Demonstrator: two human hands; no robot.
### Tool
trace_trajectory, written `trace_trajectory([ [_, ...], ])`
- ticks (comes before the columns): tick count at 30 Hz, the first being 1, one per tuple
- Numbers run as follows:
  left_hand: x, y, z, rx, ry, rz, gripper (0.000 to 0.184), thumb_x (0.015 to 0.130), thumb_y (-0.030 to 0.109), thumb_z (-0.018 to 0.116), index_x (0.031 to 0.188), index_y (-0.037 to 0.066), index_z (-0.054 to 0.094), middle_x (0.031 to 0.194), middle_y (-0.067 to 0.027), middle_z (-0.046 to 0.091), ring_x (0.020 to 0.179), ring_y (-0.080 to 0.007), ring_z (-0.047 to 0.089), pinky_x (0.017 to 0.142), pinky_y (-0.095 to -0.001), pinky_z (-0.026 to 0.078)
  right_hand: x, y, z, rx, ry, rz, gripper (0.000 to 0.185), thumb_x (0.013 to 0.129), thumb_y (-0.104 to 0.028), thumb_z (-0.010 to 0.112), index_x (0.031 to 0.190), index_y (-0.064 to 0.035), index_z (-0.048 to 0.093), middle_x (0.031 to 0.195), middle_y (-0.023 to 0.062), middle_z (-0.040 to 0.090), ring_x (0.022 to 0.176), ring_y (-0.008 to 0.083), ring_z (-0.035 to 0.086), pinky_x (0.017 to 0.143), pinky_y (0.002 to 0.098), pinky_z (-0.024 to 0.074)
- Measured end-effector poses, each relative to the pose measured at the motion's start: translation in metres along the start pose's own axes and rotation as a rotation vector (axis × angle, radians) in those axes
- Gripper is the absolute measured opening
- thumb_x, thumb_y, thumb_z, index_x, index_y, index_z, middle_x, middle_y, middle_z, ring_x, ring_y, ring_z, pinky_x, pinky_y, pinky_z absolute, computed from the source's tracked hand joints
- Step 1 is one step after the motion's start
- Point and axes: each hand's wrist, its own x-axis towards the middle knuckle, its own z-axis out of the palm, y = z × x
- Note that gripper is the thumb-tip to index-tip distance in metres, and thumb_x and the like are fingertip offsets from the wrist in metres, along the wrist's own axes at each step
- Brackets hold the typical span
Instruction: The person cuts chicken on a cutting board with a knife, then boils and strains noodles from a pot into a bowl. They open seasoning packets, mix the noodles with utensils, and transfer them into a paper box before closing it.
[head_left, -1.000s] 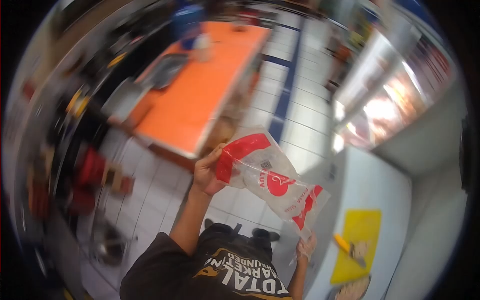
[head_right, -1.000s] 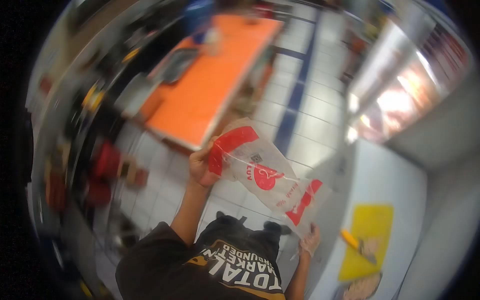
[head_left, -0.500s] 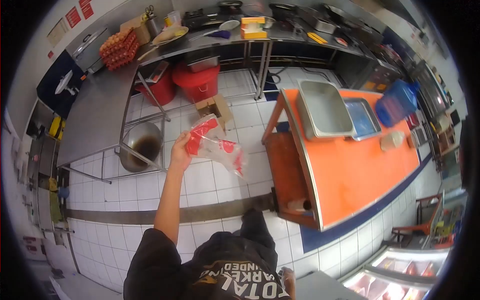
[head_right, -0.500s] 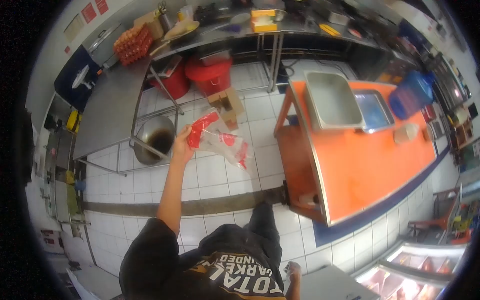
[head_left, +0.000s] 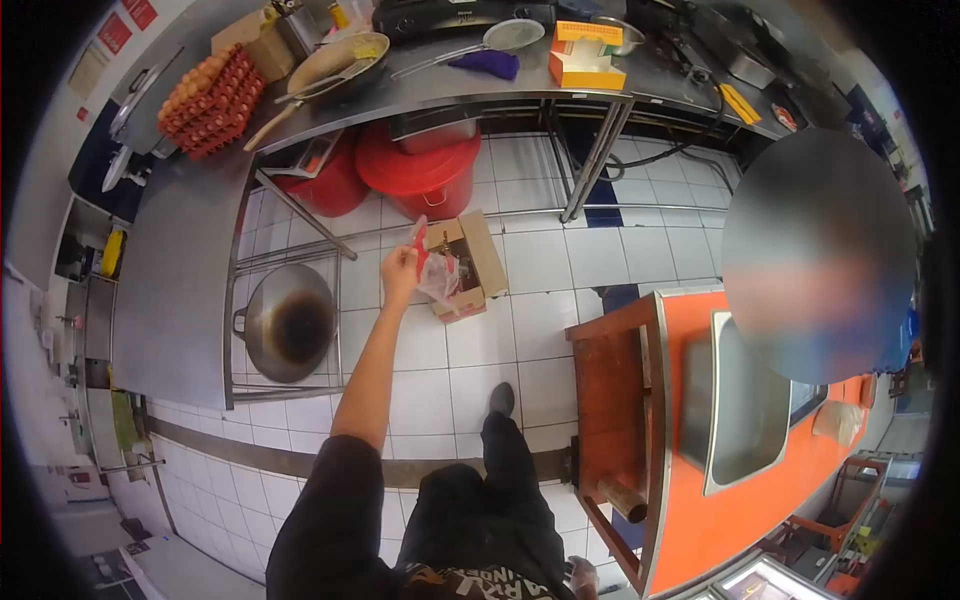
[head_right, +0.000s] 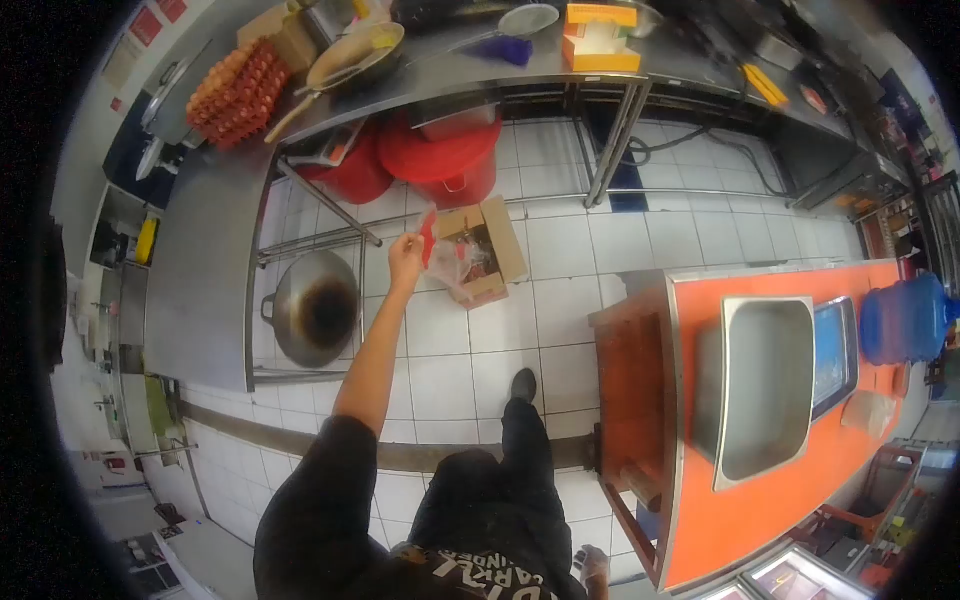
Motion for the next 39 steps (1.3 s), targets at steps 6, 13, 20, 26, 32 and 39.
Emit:
trace_trajectory([
  [6,-0.021,-0.049,0.028,0.808,-0.1,-0.092,0.029,0.085,0.023,0.062,0.104,0.002,0.069,0.101,-0.0244,0.07,0.097,-0.0464,0.066,0.086,-0.0518,0.054,-0.049,-0.036,0.036,0.244,0.26,0.108,0.033,0.093,-0.022,0.06,0.117,0.0004,0.061,0.098,0.0133,0.065,0.085,0.0261,0.066,0.075,0.0389,0.0573],
  [13,-0.253,-0.139,0.029,0.884,-1.338,0.006,0.039,0.084,0.026,0.056,0.096,-0.007,0.072,0.109,-0.0302,0.068,0.105,-0.0432,0.066,0.09,-0.0506,0.052,-0.106,0.053,0.139,0.512,0.343,0.052,0.031,0.094,-0.023,0.057,0.113,0.0003,0.063,0.099,0.0129,0.066,0.088,0.024,0.066,0.078,0.0372,0.0559],
  [20,-0.42,-0.038,0.026,0.846,-1.846,0.276,0.035,0.087,0.031,0.059,0.101,0.0,0.069,0.103,-0.0257,0.069,0.102,-0.044,0.065,0.086,-0.0499,0.052,-0.152,0.249,0.224,-0.005,0.568,-0.041,0.031,0.092,-0.03,0.054,0.093,-0.0012,0.066,0.09,0.0153,0.068,0.08,0.0235,0.068,0.07,0.0365,0.0575],
  [26,-0.535,0.008,0.046,0.921,-2.154,0.582,0.036,0.088,0.033,0.057,0.108,0.006,0.071,0.104,-0.0198,0.072,0.102,-0.0378,0.068,0.091,-0.0451,0.053,-0.22,0.321,0.222,0.422,1.062,0.212,0.04,0.09,-0.038,0.051,0.098,-0.0055,0.072,0.1,0.0216,0.071,0.099,0.0379,0.067,0.088,0.0466,0.0507],
  [32,-0.751,0.05,0.064,0.895,-2.321,0.992,0.037,0.086,0.029,0.057,0.109,0.003,0.071,0.106,-0.0223,0.072,0.103,-0.0394,0.068,0.093,-0.046,0.052,-0.32,0.421,0.128,0.871,1.23,0.36,0.042,0.09,-0.036,0.052,0.113,-0.0058,0.071,0.116,0.0208,0.069,0.112,0.0373,0.063,0.096,0.0419,0.049],
  [39,-1.066,0.105,0.039,0.288,-2.49,1.46,0.03,0.088,0.023,0.061,0.11,0.003,0.065,0.096,-0.0214,0.07,0.093,-0.0431,0.066,0.083,-0.0497,0.053,-0.358,0.598,0.005,0.817,1.637,0.323,0.034,0.095,-0.031,0.055,0.113,-0.0062,0.07,0.111,0.0177,0.071,0.104,0.0341,0.067,0.091,0.0403,0.0506],
])
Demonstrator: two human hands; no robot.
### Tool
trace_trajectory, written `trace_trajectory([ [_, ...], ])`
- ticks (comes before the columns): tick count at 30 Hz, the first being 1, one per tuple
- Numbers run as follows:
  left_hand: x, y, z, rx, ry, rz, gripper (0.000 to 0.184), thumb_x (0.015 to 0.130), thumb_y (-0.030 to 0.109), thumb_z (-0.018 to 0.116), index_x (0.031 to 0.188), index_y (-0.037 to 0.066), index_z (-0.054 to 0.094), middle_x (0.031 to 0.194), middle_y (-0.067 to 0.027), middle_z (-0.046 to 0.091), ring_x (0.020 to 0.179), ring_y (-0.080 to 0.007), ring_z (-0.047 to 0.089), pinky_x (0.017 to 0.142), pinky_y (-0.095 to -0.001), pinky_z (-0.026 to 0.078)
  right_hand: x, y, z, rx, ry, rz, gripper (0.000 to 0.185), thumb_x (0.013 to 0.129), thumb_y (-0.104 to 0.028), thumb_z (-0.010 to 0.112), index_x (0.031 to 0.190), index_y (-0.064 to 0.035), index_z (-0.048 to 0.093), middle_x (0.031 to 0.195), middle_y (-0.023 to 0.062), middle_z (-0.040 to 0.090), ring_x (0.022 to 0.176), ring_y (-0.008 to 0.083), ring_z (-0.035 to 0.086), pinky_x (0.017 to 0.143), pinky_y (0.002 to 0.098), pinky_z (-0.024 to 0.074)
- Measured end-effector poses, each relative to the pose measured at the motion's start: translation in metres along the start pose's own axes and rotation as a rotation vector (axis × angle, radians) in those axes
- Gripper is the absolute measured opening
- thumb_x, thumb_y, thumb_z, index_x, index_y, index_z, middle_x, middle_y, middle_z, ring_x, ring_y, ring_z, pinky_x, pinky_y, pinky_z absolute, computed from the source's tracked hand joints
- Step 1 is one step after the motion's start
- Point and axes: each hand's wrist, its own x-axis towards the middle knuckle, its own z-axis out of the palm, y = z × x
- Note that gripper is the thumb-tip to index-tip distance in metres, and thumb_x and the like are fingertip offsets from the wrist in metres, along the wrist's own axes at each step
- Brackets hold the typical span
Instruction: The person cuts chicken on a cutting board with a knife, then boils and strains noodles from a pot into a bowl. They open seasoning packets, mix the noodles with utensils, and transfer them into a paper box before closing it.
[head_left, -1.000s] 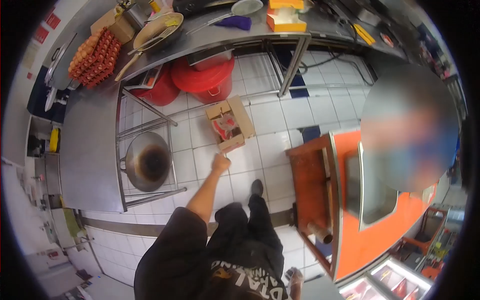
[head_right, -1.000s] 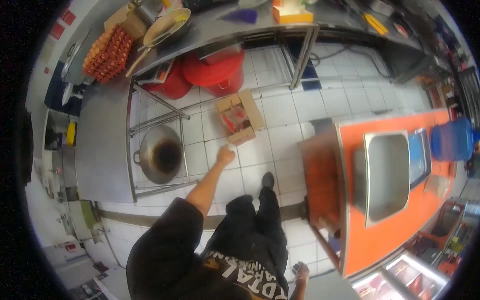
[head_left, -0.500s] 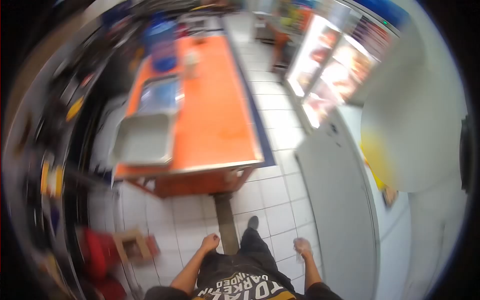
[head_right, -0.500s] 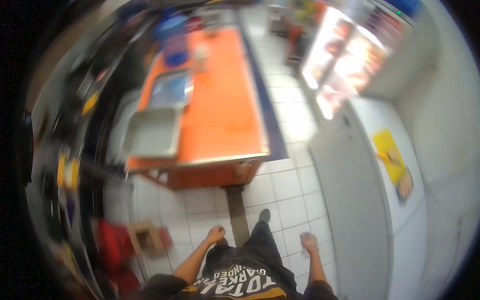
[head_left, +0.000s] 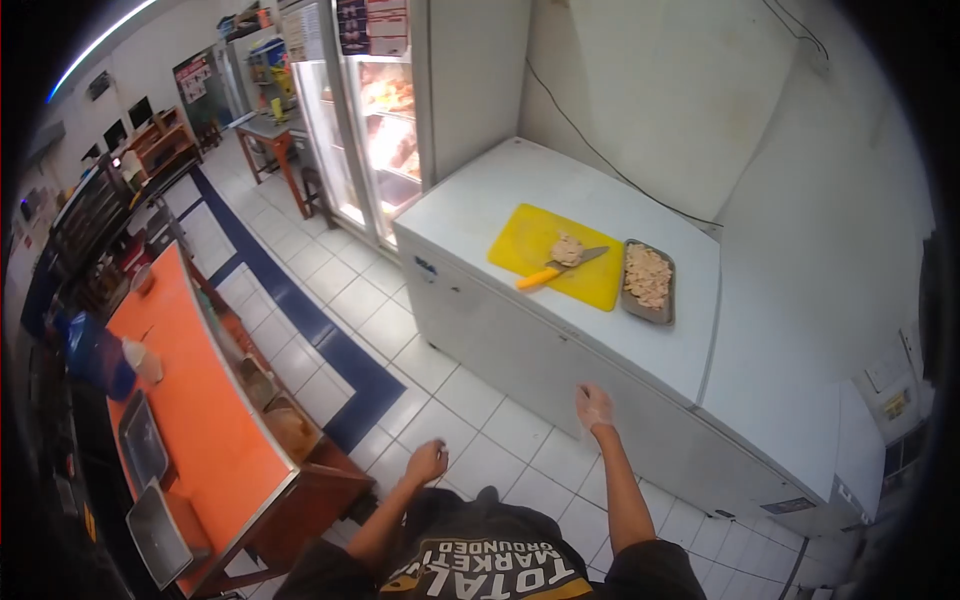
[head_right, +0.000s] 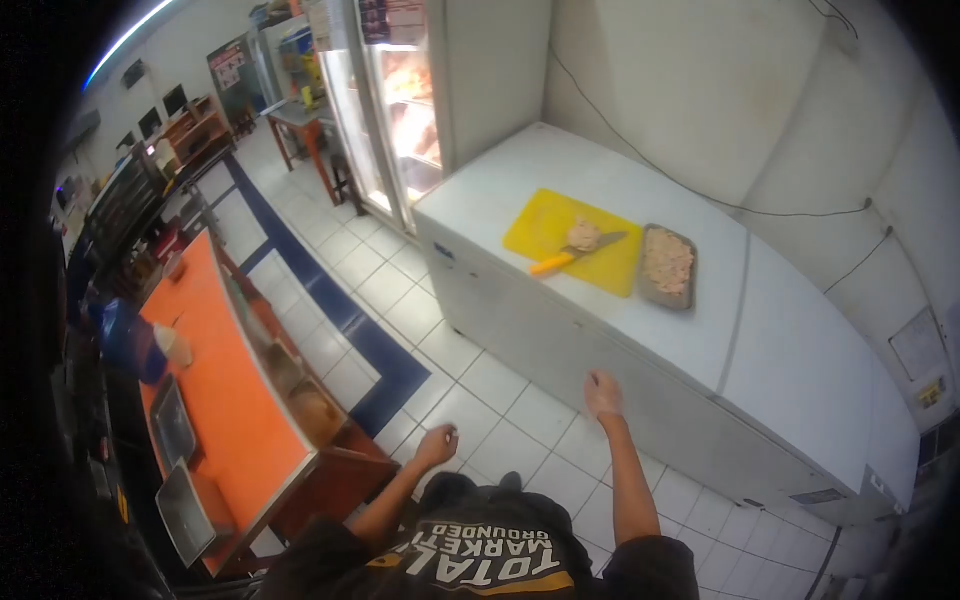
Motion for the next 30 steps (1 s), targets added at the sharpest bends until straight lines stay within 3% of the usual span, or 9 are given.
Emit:
trace_trajectory([
  [5,0.164,0.143,-0.038,-0.072,0.133,0.313,0.035,0.088,0.018,0.064,0.118,0.001,0.059,0.115,-0.0214,0.062,0.1,-0.0385,0.063,0.085,-0.0467,0.052,0.114,-0.071,-0.057,-0.002,0.11,-0.131,0.03,0.092,-0.028,0.057,0.105,-0.0048,0.071,0.107,0.0199,0.069,0.102,0.0382,0.065,0.09,0.0443,0.0503],
  [8,0.253,0.202,-0.05,-0.023,0.273,0.521,0.034,0.084,0.014,0.065,0.114,0.0,0.058,0.113,-0.0201,0.06,0.102,-0.038,0.061,0.083,-0.0473,0.052,0.198,-0.081,-0.059,-0.021,0.187,-0.241,0.028,0.091,-0.026,0.057,0.101,-0.0039,0.071,0.105,0.0207,0.069,0.1,0.0396,0.064,0.089,0.0458,0.0505],
  [11,0.335,0.244,-0.056,0.132,0.307,0.581,0.031,0.079,0.014,0.069,0.106,0.001,0.059,0.107,-0.0186,0.059,0.099,-0.0369,0.059,0.08,-0.0467,0.051,0.281,-0.093,-0.06,-0.12,0.194,-0.351,0.029,0.091,-0.027,0.057,0.101,-0.0034,0.071,0.105,0.0207,0.069,0.098,0.0389,0.065,0.087,0.0455,0.0512],
  [14,0.398,0.27,-0.049,0.266,0.239,0.58,0.028,0.076,0.013,0.07,0.099,0.003,0.059,0.099,-0.0158,0.06,0.09,-0.0331,0.06,0.075,-0.0457,0.052,0.374,-0.092,-0.036,-0.179,0.123,-0.331,0.029,0.09,-0.027,0.059,0.102,-0.0045,0.071,0.106,0.0218,0.069,0.099,0.0391,0.065,0.088,0.0462,0.0511],
  [17,0.445,0.272,-0.021,0.457,0.124,0.557,0.032,0.077,0.012,0.069,0.105,0.001,0.058,0.098,-0.0166,0.062,0.09,-0.0326,0.064,0.073,-0.0441,0.054,0.444,-0.118,-0.026,-0.31,-0.005,-0.235,0.03,0.088,-0.03,0.062,0.103,-0.0048,0.072,0.106,0.023,0.068,0.101,0.0397,0.065,0.088,0.0464,0.0511],
  [21,0.474,0.27,-0.016,0.43,0.032,0.549,0.026,0.077,0.009,0.066,0.1,0.001,0.057,0.093,-0.0155,0.063,0.081,-0.0315,0.067,0.065,-0.0416,0.056,0.508,-0.121,0.006,-0.46,-0.202,-0.145,0.039,0.086,-0.039,0.064,0.099,-0.0031,0.072,0.107,0.0231,0.069,0.105,0.0397,0.064,0.091,0.0455,0.0507],
  [24,0.47,0.275,-0.027,0.327,-0.023,0.487,0.024,0.077,0.008,0.064,0.098,0.002,0.055,0.09,-0.0169,0.063,0.072,-0.0344,0.068,0.061,-0.0407,0.057,0.539,-0.103,0.03,-0.485,-0.258,-0.123,0.041,0.086,-0.04,0.062,0.099,-0.0026,0.072,0.11,0.0225,0.069,0.108,0.0385,0.063,0.093,0.0437,0.0501],
  [28,0.455,0.283,-0.041,0.005,-0.228,0.374,0.021,0.088,0.013,0.059,0.097,-0.004,0.053,0.081,-0.0252,0.064,0.075,-0.0445,0.066,0.067,-0.0514,0.054,0.552,-0.131,0.012,-0.532,-0.512,-0.013,0.039,0.086,-0.037,0.062,0.102,-0.004,0.073,0.114,0.0228,0.068,0.111,0.0372,0.062,0.095,0.0425,0.0493],
  [30,0.448,0.28,-0.044,-0.113,-0.332,0.279,0.022,0.09,0.014,0.058,0.096,-0.006,0.052,0.08,-0.03,0.064,0.077,-0.0495,0.064,0.069,-0.0545,0.053,0.557,-0.13,0.005,-0.491,-0.472,-0.202,0.039,0.085,-0.036,0.062,0.105,-0.004,0.073,0.111,0.0232,0.068,0.108,0.038,0.064,0.094,0.0429,0.0504],
])
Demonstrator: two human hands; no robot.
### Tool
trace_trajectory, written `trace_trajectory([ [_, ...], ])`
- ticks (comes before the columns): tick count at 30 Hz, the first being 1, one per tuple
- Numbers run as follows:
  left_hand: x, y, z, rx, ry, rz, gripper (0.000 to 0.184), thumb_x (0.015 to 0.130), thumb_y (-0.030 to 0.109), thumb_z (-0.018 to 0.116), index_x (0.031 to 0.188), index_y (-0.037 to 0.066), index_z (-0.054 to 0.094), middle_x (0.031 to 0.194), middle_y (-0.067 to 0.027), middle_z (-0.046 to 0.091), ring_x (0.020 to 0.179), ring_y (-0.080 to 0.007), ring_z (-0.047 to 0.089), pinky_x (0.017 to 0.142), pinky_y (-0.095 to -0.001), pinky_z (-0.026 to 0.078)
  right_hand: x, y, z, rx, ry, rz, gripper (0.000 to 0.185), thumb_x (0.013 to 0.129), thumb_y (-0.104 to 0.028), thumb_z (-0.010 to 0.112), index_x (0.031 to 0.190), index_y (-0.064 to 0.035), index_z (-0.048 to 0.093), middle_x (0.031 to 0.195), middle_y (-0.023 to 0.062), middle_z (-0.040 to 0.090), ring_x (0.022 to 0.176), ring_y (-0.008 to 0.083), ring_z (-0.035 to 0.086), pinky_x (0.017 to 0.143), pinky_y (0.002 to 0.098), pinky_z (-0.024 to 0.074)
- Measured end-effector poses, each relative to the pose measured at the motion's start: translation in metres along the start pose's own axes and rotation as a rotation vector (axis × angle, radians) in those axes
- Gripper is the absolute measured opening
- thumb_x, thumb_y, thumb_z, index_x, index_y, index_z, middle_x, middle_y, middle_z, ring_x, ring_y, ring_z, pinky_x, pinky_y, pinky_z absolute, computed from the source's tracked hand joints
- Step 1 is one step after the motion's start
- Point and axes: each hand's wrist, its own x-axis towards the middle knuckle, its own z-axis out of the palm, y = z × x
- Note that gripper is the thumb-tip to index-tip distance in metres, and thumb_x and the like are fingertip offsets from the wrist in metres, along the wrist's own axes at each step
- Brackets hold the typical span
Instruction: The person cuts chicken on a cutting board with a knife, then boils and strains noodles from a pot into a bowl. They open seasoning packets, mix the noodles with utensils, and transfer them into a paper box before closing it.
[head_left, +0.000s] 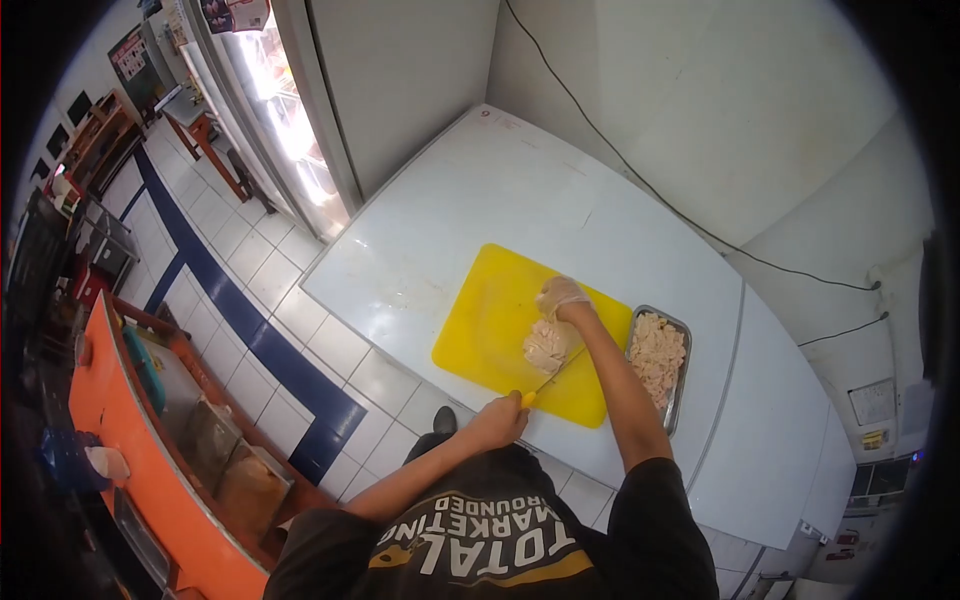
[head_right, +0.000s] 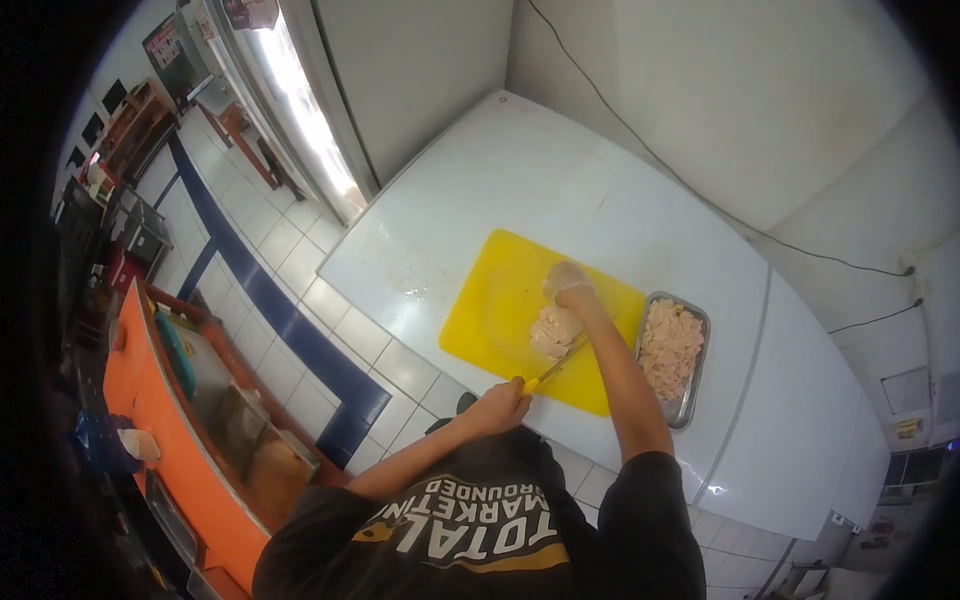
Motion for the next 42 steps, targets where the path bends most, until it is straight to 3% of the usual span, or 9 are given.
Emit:
trace_trajectory([
  [4,-0.02,0.0,-0.003,-0.132,0.027,-0.071,0.028,0.096,0.02,0.055,0.095,-0.007,0.05,0.079,-0.035,0.062,0.08,-0.0545,0.061,0.072,-0.0591,0.048,-0.03,-0.003,-0.026,0.108,0.16,-0.03,0.037,0.084,-0.033,0.061,0.103,-0.0039,0.073,0.102,0.0211,0.071,0.097,0.0359,0.068,0.089,0.041,0.053],
  [6,-0.03,0.004,-0.005,-0.124,0.045,-0.115,0.028,0.097,0.021,0.056,0.096,-0.006,0.05,0.079,-0.0346,0.062,0.081,-0.0547,0.061,0.072,-0.0591,0.047,-0.055,-0.01,-0.049,0.533,0.148,0.082,0.035,0.083,-0.03,0.063,0.101,-0.0021,0.072,0.09,0.0178,0.073,0.082,0.0301,0.07,0.08,0.0368,0.055],
  [9,-0.045,0.011,-0.011,-0.092,0.139,-0.156,0.026,0.098,0.021,0.055,0.098,-0.004,0.051,0.079,-0.0327,0.062,0.08,-0.0532,0.06,0.07,-0.0576,0.046,-0.089,-0.007,-0.064,0.677,0.272,0.129,0.031,0.082,-0.027,0.066,0.096,-0.0005,0.071,0.086,0.0151,0.073,0.076,0.0231,0.069,0.073,0.0329,0.0546],
  [16,-0.042,0.024,-0.034,0.094,0.241,-0.232,0.022,0.096,0.016,0.055,0.093,-0.005,0.047,0.075,-0.0336,0.06,0.077,-0.0535,0.06,0.072,-0.0606,0.047,-0.114,0.068,0.033,0.82,0.356,0.371,0.025,0.082,-0.026,0.07,0.087,-0.0014,0.07,0.08,0.012,0.072,0.069,0.0155,0.068,0.065,0.028,0.0526],
  [18,-0.047,0.008,-0.034,0.119,0.251,-0.23,0.022,0.096,0.016,0.055,0.093,-0.005,0.047,0.075,-0.0334,0.06,0.077,-0.0536,0.06,0.071,-0.0605,0.047,-0.131,0.064,0.061,0.491,0.401,0.41,0.027,0.082,-0.027,0.072,0.089,-0.001,0.07,0.079,0.0115,0.071,0.07,0.0161,0.068,0.066,0.0292,0.0524],
  [22,-0.045,0.009,-0.053,0.088,0.246,-0.195,0.024,0.097,0.018,0.057,0.091,-0.004,0.048,0.077,-0.0331,0.06,0.079,-0.0536,0.059,0.069,-0.0597,0.045,-0.16,0.064,0.084,0.695,0.392,0.433,0.029,0.083,-0.029,0.073,0.092,-0.0013,0.071,0.081,0.0135,0.071,0.075,0.0206,0.068,0.07,0.0335,0.0529],
  [27,-0.053,0.028,-0.073,0.036,0.159,-0.215,0.025,0.099,0.02,0.057,0.094,-0.004,0.05,0.079,-0.0331,0.06,0.08,-0.0538,0.058,0.066,-0.0554,0.045,-0.184,0.061,0.091,0.521,0.615,0.418,0.025,0.081,-0.025,0.073,0.095,-0.0042,0.071,0.082,0.0206,0.07,0.076,0.0355,0.069,0.07,0.0416,0.0533],
  [34,-0.095,0.068,-0.093,0.035,0.061,-0.32,0.029,0.1,0.024,0.056,0.096,-0.004,0.049,0.076,-0.0324,0.059,0.079,-0.0531,0.06,0.062,-0.0535,0.044,-0.198,0.063,0.104,0.497,0.611,0.429,0.024,0.082,-0.025,0.074,0.092,-0.0038,0.07,0.084,0.0227,0.069,0.077,0.0403,0.067,0.068,0.0444,0.0529],
  [42,-0.003,0.046,0.012,0.049,0.02,-0.054,0.028,0.1,0.021,0.054,0.096,-0.006,0.048,0.068,-0.0333,0.06,0.068,-0.0534,0.061,0.063,-0.06,0.048,-0.201,0.047,0.099,0.363,0.618,0.4,0.024,0.087,-0.024,0.068,0.091,-0.0009,0.067,0.085,0.0245,0.067,0.082,0.0419,0.066,0.071,0.0494,0.0521],
])
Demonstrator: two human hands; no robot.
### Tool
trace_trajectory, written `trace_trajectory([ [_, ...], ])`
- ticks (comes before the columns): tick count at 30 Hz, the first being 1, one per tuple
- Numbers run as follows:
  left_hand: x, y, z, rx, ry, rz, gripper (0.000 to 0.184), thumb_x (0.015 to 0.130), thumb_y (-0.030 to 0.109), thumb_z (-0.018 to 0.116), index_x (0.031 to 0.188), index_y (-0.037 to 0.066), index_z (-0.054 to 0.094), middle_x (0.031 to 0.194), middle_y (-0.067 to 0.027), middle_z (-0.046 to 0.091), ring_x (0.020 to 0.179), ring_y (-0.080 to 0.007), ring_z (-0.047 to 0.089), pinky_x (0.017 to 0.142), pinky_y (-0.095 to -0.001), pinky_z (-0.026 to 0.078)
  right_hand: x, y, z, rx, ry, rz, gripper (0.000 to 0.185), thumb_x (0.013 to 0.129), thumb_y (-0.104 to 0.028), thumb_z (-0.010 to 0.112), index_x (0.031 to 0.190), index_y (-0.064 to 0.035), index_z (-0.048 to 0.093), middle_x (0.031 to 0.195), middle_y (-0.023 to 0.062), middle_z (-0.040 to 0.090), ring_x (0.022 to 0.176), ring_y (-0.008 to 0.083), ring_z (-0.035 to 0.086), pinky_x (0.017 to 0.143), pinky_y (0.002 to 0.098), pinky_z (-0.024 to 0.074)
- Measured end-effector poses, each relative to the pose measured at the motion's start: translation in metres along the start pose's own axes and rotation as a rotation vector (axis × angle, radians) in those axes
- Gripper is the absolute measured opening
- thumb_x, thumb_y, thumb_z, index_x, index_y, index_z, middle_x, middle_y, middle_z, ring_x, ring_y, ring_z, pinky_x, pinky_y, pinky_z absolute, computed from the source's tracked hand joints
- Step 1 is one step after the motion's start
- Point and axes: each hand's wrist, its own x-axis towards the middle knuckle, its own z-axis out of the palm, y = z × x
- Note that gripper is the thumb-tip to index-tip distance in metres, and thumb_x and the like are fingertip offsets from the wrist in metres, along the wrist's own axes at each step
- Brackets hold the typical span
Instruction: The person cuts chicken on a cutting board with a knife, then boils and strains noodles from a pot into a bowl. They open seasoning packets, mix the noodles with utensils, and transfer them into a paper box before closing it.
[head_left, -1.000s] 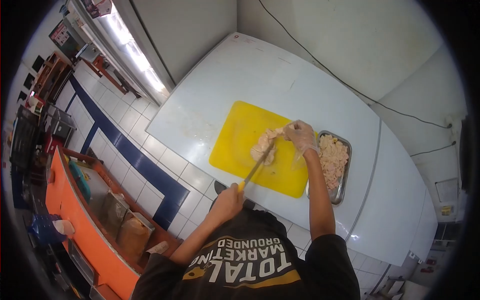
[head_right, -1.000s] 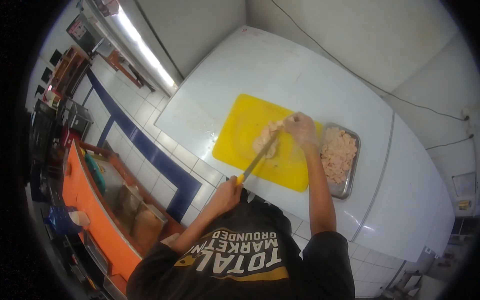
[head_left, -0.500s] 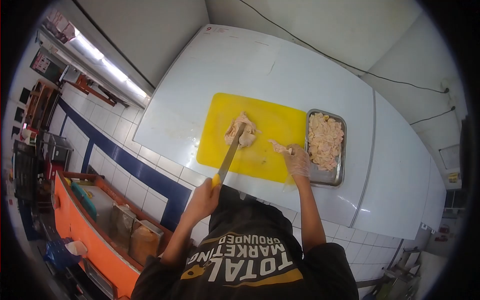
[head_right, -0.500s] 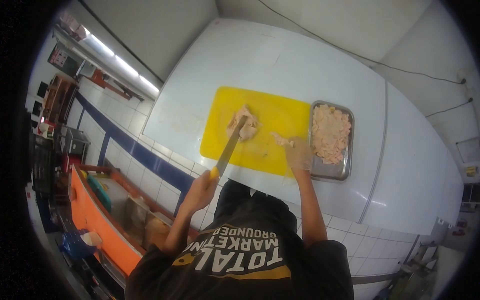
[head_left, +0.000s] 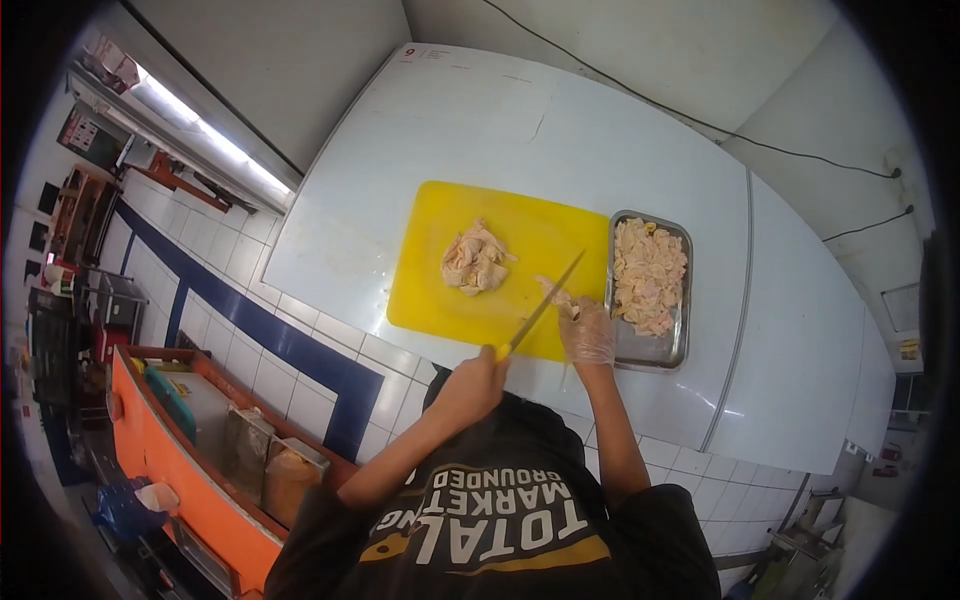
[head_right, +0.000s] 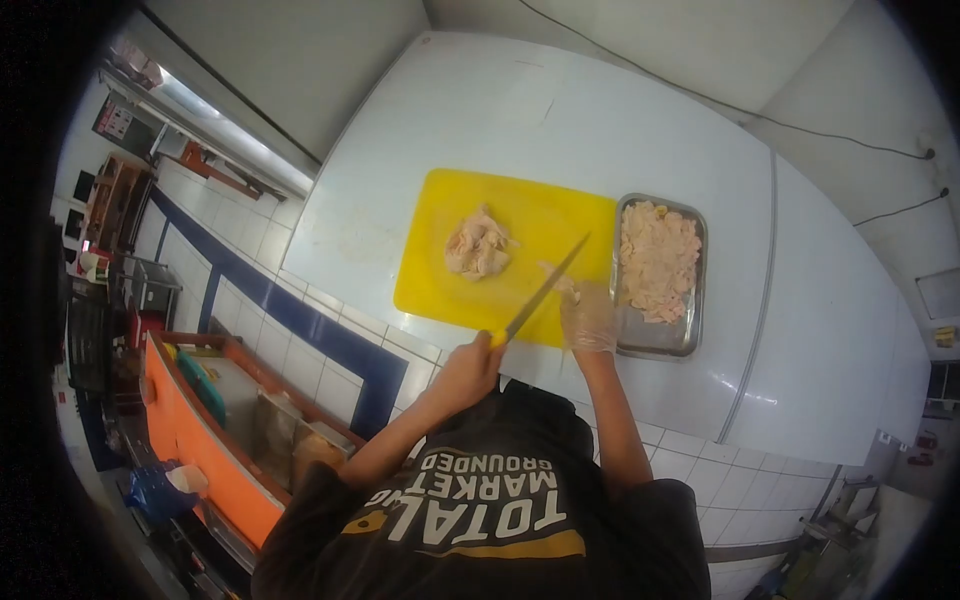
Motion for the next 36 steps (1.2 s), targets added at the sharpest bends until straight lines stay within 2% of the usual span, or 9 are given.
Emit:
trace_trajectory([
  [6,0.03,0.009,0.021,0.095,-0.038,0.031,0.029,0.1,0.024,0.052,0.099,-0.005,0.047,0.068,-0.0309,0.063,0.066,-0.0507,0.064,0.061,-0.0583,0.052,0.007,0.006,0.004,-0.101,-0.102,-0.087,0.023,0.09,-0.024,0.061,0.092,-0.0019,0.064,0.086,0.0228,0.068,0.083,0.0401,0.067,0.073,0.0485,0.0537],
  [9,0.031,0.007,0.027,0.128,-0.007,0.035,0.025,0.099,0.02,0.055,0.098,-0.003,0.046,0.063,-0.0303,0.06,0.061,-0.0509,0.061,0.057,-0.0593,0.048,0.011,0.015,0.012,-0.138,-0.155,-0.148,0.019,0.087,-0.023,0.061,0.09,-0.0041,0.065,0.084,0.02,0.069,0.082,0.0377,0.068,0.072,0.0466,0.0545],
  [15,0.029,0.012,0.044,0.214,-0.045,-0.113,0.027,0.099,0.023,0.055,0.099,-0.001,0.044,0.063,-0.0273,0.061,0.059,-0.0486,0.062,0.054,-0.0581,0.05,0.023,0.037,0.034,-0.279,-0.245,-0.236,0.018,0.083,-0.022,0.065,0.09,-0.0062,0.067,0.077,0.0148,0.069,0.071,0.0336,0.069,0.062,0.046,0.0549],
  [19,0.031,0.014,0.055,0.244,-0.058,-0.17,0.027,0.099,0.024,0.056,0.099,0.0,0.043,0.062,-0.0255,0.061,0.057,-0.0471,0.062,0.051,-0.0564,0.05,0.028,0.037,0.027,-0.253,-0.324,-0.269,0.019,0.08,-0.023,0.067,0.088,-0.0067,0.067,0.072,0.0144,0.068,0.067,0.034,0.068,0.06,0.0466,0.0545],
  [21,0.035,0.013,0.059,0.232,-0.039,-0.158,0.027,0.099,0.024,0.057,0.099,0.0,0.042,0.062,-0.0245,0.062,0.057,-0.046,0.063,0.05,-0.0548,0.05,0.028,0.043,0.025,-0.18,-0.254,-0.364,0.019,0.079,-0.024,0.068,0.089,-0.0077,0.068,0.071,0.0136,0.067,0.067,0.0335,0.068,0.06,0.0457,0.0545],
  [25,0.049,0.017,0.065,0.247,-0.075,-0.192,0.027,0.098,0.023,0.058,0.1,0.001,0.043,0.062,-0.0243,0.062,0.056,-0.0457,0.063,0.049,-0.0546,0.05,0.032,0.053,0.026,-0.176,-0.368,-0.354,0.02,0.079,-0.024,0.068,0.092,-0.0088,0.067,0.075,0.0124,0.068,0.068,0.0324,0.068,0.059,0.045,0.0542],
  [27,0.055,0.018,0.068,0.221,-0.079,-0.229,0.027,0.098,0.024,0.058,0.101,0.001,0.044,0.062,-0.0235,0.062,0.057,-0.0452,0.063,0.05,-0.0545,0.05,0.029,0.064,0.036,-0.188,-0.307,-0.451,0.019,0.081,-0.024,0.067,0.093,-0.0092,0.066,0.079,0.0117,0.068,0.068,0.0322,0.068,0.059,0.0451,0.0538],
  [33,0.101,0.028,0.084,0.265,0.0,-0.165,0.032,0.098,0.026,0.058,0.109,-0.002,0.045,0.064,-0.0234,0.063,0.059,-0.0449,0.064,0.051,-0.055,0.05,0.028,0.057,0.028,-0.14,-0.347,-0.367,0.018,0.083,-0.023,0.066,0.093,-0.009,0.065,0.077,0.0123,0.066,0.07,0.033,0.067,0.06,0.0451,0.0533],
  [36,0.055,0.017,0.076,0.242,-0.062,-0.223,0.034,0.099,0.027,0.057,0.111,-0.002,0.044,0.064,-0.0231,0.062,0.058,-0.044,0.063,0.05,-0.0537,0.05,0.031,0.057,0.028,-0.16,-0.33,-0.354,0.018,0.084,-0.023,0.066,0.094,-0.0085,0.065,0.077,0.013,0.066,0.071,0.0339,0.066,0.06,0.0453,0.053],
])
